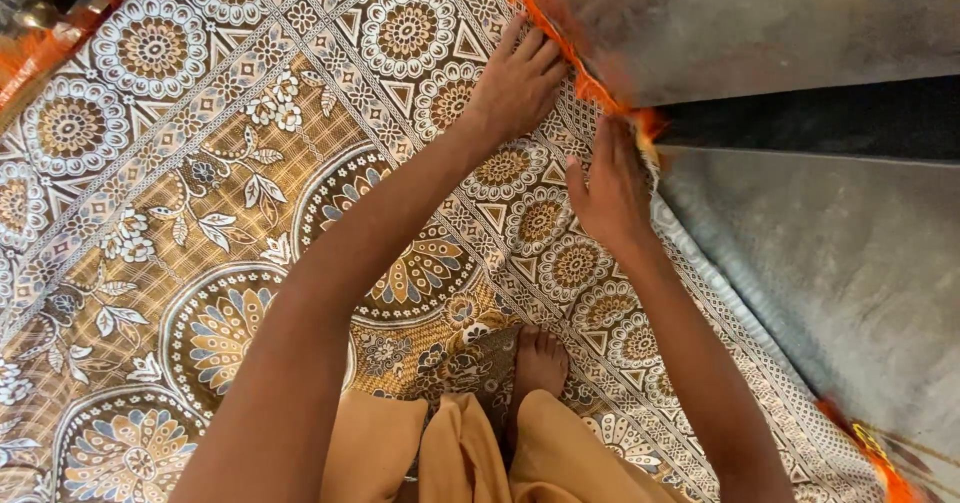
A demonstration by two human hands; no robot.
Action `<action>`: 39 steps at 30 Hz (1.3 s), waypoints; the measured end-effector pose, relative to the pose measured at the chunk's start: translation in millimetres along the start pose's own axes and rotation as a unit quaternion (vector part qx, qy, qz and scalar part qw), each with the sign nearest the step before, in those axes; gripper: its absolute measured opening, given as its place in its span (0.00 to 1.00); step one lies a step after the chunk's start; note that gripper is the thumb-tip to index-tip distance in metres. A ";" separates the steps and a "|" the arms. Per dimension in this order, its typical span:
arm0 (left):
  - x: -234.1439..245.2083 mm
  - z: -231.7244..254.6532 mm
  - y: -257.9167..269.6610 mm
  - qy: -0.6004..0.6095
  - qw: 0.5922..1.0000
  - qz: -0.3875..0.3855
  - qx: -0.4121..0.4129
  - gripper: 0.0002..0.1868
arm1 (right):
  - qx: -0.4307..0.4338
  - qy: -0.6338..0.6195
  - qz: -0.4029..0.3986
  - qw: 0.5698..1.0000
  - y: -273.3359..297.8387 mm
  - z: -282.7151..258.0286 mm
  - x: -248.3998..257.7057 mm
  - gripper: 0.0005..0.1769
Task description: Spreading and smoothing a patterned bedsheet over a bed surface.
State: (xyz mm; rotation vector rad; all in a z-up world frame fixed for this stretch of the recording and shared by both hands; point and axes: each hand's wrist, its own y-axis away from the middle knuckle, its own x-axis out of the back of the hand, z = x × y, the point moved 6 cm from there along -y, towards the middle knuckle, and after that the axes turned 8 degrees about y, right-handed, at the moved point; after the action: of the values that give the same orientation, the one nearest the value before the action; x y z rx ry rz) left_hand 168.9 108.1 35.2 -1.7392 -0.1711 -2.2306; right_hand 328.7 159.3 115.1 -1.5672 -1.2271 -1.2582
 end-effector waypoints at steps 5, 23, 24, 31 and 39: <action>-11.3 -16.6 6.0 0.059 0.998 0.022 -0.026 0.23 | -0.144 -0.079 -0.106 0.981 -17.8 16.1 -22.4 0.36; 14.0 -82.7 -10.1 0.009 0.993 0.032 0.116 0.27 | -0.186 -0.082 -0.037 0.979 -22.0 24.8 -39.9 0.42; 7.3 -82.7 -8.6 0.007 0.993 0.031 0.118 0.27 | -0.184 -0.084 -0.038 0.979 -23.1 22.6 -41.7 0.42; -0.8 -72.2 -5.7 -0.079 0.978 0.106 0.160 0.28 | -0.201 -0.066 -0.109 0.971 -49.3 14.5 -27.5 0.52; 19.4 -82.4 0.8 0.026 0.967 0.099 0.235 0.26 | -0.195 -0.034 -0.171 0.965 -49.9 20.6 -45.8 0.48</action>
State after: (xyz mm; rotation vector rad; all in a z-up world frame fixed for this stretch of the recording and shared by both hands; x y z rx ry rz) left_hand 88.7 81.1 32.5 -1.3760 -0.4524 -1.8956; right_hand 282.8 181.1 65.7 -1.7314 -1.3983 -1.7682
